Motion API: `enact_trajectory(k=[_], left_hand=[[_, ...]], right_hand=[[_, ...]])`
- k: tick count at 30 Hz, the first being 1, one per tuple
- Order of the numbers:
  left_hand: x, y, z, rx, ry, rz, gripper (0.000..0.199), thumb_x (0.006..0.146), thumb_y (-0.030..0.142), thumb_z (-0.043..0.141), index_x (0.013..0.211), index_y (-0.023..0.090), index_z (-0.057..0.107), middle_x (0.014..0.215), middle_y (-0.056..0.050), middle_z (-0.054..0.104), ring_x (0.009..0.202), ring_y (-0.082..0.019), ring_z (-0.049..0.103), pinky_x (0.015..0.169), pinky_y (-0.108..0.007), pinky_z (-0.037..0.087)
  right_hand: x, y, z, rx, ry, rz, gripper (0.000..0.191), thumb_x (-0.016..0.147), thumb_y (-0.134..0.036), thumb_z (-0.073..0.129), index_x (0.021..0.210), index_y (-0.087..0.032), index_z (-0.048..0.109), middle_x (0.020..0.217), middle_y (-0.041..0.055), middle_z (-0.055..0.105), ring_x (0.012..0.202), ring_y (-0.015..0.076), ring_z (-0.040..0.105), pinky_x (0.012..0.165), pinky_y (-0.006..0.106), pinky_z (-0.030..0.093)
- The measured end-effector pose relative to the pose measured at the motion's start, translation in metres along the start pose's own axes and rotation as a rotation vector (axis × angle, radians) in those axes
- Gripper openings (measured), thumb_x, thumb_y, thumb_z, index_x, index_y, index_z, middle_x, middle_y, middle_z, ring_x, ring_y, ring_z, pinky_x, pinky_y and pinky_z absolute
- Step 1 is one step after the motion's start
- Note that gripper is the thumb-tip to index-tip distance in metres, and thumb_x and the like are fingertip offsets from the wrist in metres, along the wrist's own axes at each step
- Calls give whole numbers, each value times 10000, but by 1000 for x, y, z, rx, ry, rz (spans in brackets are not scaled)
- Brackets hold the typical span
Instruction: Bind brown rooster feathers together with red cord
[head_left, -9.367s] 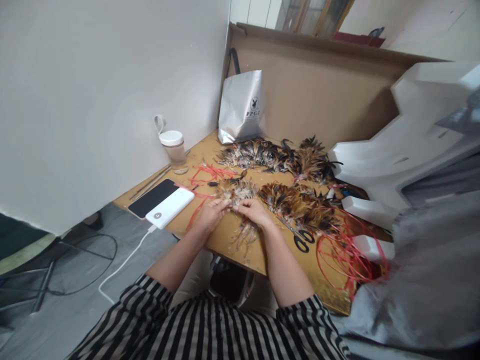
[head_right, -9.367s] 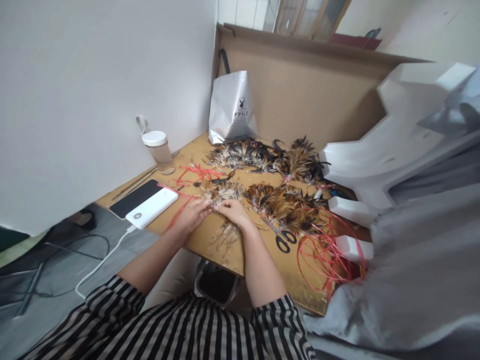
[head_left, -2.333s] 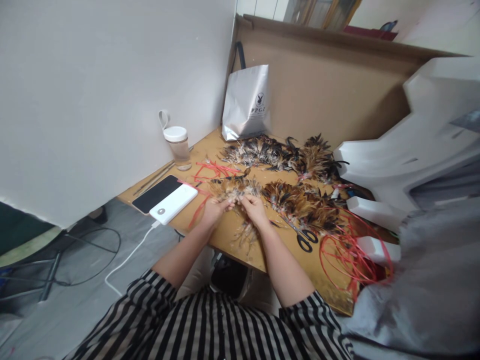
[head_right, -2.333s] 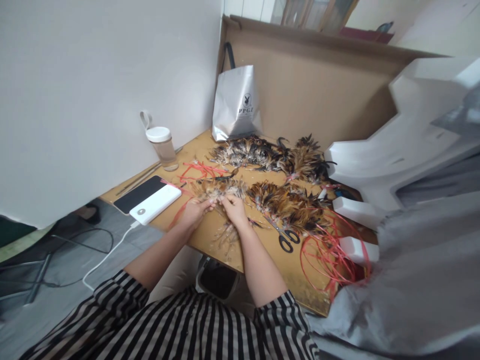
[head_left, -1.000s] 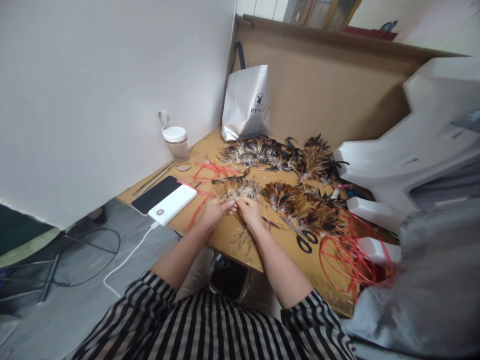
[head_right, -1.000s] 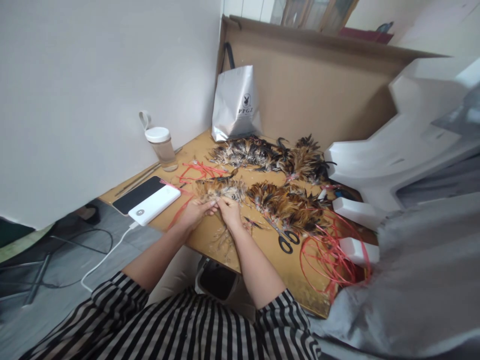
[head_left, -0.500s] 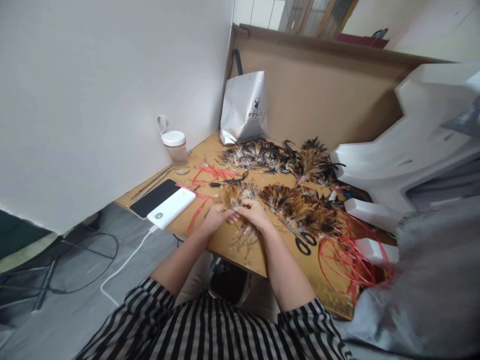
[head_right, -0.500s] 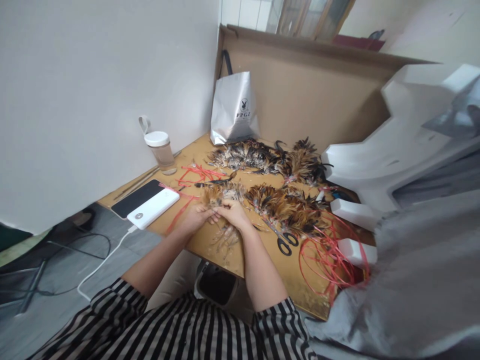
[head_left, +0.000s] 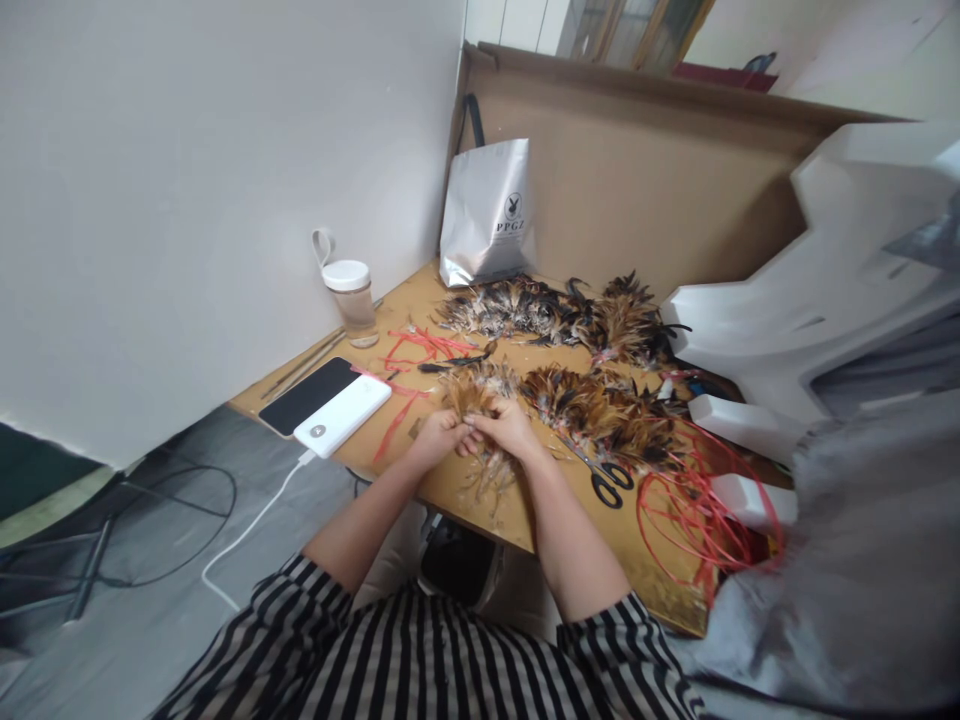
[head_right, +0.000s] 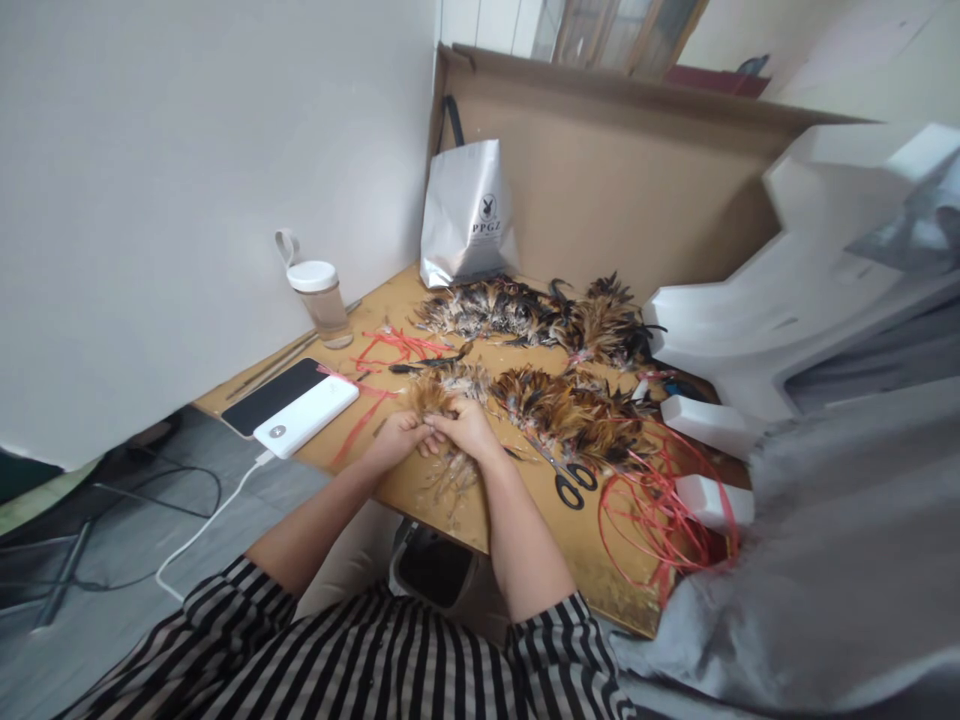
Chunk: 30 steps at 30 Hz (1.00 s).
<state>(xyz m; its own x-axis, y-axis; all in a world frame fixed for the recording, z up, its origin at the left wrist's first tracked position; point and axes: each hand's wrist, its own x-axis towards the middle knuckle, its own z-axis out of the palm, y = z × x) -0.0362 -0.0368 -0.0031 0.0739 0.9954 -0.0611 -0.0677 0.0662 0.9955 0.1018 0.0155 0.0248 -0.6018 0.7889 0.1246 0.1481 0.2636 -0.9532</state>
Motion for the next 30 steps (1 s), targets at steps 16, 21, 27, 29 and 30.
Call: enact_trajectory(k=[16, 21, 27, 29, 30], left_hand=[[2, -5, -2, 2, -73, 55, 241, 693, 334, 613, 697, 93, 624, 563, -39, 623, 490, -99, 558, 514, -212, 452], [0, -1, 0, -30, -51, 138, 280, 642, 304, 674, 843, 114, 636, 694, -30, 641, 596, -102, 562, 604, -224, 457], [-1, -1, -2, 3, -58, 115, 276, 731, 353, 579, 810, 97, 646, 696, -61, 641, 593, -111, 574, 614, -241, 462], [-1, -2, -2, 4, -52, 95, 277, 733, 353, 574, 797, 93, 644, 684, -68, 643, 580, -115, 581, 594, -240, 462], [-1, -2, -2, 1, -45, 87, 272, 730, 348, 577, 792, 93, 643, 684, -70, 645, 577, -117, 585, 580, -236, 461]], right_hand=[[1, 5, 10, 145, 65, 85, 267, 639, -388, 647, 593, -168, 504, 417, -55, 475, 357, 78, 407, 369, 200, 286], [5, 9, 8, 317, 202, 154, 296, 546, -374, 708, 569, -157, 508, 486, -48, 520, 402, 75, 444, 407, 203, 335], [5, 7, 9, 394, 185, 180, 298, 540, -359, 717, 544, -156, 498, 455, -41, 522, 387, 69, 423, 400, 197, 303], [5, 7, 9, 384, 171, 170, 285, 547, -357, 713, 559, -155, 513, 462, -43, 523, 397, 70, 426, 411, 199, 309], [5, 7, 10, 373, 172, 163, 280, 551, -356, 712, 566, -155, 518, 469, -44, 524, 405, 70, 428, 418, 201, 313]])
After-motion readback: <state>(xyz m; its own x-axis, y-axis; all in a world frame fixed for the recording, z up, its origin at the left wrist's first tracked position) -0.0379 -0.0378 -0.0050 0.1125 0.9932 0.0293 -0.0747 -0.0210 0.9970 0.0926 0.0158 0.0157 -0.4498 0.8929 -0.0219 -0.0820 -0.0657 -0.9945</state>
